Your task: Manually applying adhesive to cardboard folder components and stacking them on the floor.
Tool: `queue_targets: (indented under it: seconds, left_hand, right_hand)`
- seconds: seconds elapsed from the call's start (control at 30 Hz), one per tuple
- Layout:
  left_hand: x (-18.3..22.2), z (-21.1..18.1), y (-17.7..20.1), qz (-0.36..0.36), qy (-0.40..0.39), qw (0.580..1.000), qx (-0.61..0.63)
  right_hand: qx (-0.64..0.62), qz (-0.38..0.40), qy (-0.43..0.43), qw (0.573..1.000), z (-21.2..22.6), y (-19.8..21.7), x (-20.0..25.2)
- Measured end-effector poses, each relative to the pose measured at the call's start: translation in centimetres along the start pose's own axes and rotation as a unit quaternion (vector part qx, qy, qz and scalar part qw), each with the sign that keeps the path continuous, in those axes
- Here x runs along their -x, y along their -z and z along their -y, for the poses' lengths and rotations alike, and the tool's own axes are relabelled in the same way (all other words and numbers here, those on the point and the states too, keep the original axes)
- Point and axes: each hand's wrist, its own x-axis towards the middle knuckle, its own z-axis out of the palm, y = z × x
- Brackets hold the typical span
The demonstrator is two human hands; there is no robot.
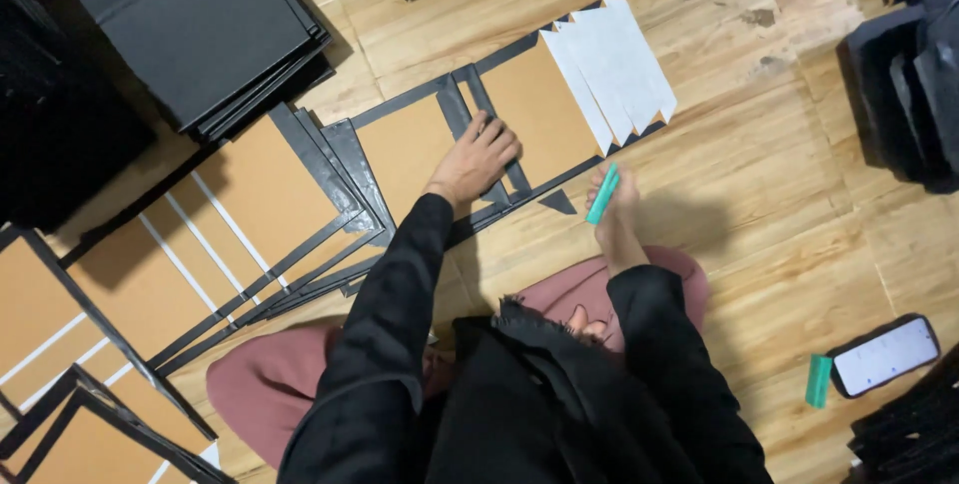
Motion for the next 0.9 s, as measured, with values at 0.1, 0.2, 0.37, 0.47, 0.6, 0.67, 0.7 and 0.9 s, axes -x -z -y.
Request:
queue_targets:
  seconds: [0.1, 0.2, 0.37, 0.47, 0.6, 0.67, 0.7, 0.9]
  left_hand:
    - [0.5, 0.6, 1.1, 0.027, 0.001, 1.000, -0.005]
    - [0.5, 0.0, 1.5, 0.042, 0.017, 0.999, -0.012]
    - [0.0, -0.4, 0.6, 0.048, 0.035, 0.998, 0.013]
    - [-2.0, -0.1, 0.6, 0.056, 0.048, 0.997, 0.005]
    - [-8.7, -0.6, 3.9, 0.082, 0.052, 0.995, 0.037]
    - [-12.3, -1.2, 5.8, 0.211, -0.024, 0.976, 0.043]
    - [-12.9, -2.0, 4.4, 0.211, -0.023, 0.976, 0.045]
    - [-12.4, -4.4, -6.3, 0.287, -0.014, 0.957, 0.026]
  right_hand:
    - [0.046, -0.020, 0.005, 0.999, 0.2, -1.2, -0.4]
    - [0.060, -0.049, 0.044, 0.996, 0.4, -1.5, 0.4]
    - [-0.003, -0.015, 0.030, 0.999, -0.3, -0.8, -0.5]
    - [0.052, -0.006, 0.095, 0.994, -0.1, -1.7, -0.1]
    - [0.093, 0.014, 0.143, 0.985, 0.3, -2.1, 0.4]
    - [0.135, 0.027, 0.181, 0.974, 0.0, -1.6, 0.0]
    - [0.136, 0.027, 0.180, 0.974, 0.2, -1.8, 0.3]
    - [0.209, 0.022, 0.219, 0.953, -1.6, -0.4, -2.0]
